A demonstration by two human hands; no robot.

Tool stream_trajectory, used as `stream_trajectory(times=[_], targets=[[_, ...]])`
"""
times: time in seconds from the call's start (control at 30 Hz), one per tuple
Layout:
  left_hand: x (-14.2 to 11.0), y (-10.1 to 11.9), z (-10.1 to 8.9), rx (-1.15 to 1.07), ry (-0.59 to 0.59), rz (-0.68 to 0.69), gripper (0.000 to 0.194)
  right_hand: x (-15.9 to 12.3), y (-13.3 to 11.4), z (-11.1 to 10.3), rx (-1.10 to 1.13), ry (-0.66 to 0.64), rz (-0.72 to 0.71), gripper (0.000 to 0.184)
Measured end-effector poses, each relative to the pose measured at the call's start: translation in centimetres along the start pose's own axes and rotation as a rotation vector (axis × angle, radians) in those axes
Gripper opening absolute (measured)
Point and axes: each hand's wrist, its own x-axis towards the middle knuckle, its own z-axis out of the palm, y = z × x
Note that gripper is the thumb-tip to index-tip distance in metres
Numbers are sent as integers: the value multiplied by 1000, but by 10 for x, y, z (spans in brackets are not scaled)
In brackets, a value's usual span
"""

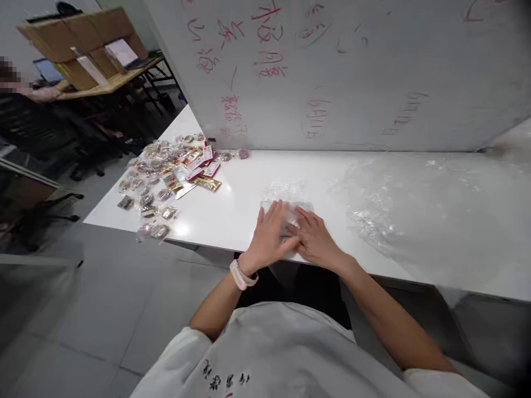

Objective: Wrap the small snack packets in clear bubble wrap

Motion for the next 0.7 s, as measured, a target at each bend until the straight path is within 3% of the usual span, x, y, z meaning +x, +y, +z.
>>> stream_trajectory(times=[0.2,0.3,0.47,0.57,0.63,0.7], targets=[[6,-28,-8,20,-188,282,77,-5,27,-17,227,-50,-115,44],[12,-39,-14,22,-186,321,70,-6,45,-22,327,-31,-120,52],[18,-38,-25,-79,-126,257,53,-7,38,-22,301,76,-69,47],[26,-38,-44,-204,-229,156,32,-6,27,-32,346,99,-2,39],[39,-42,-57,-307,-310,94,33,-1,23,-43,431,95,92,31],[58,-49,-66,-428,-362,22,36,10,26,-53,504,84,231,35]])
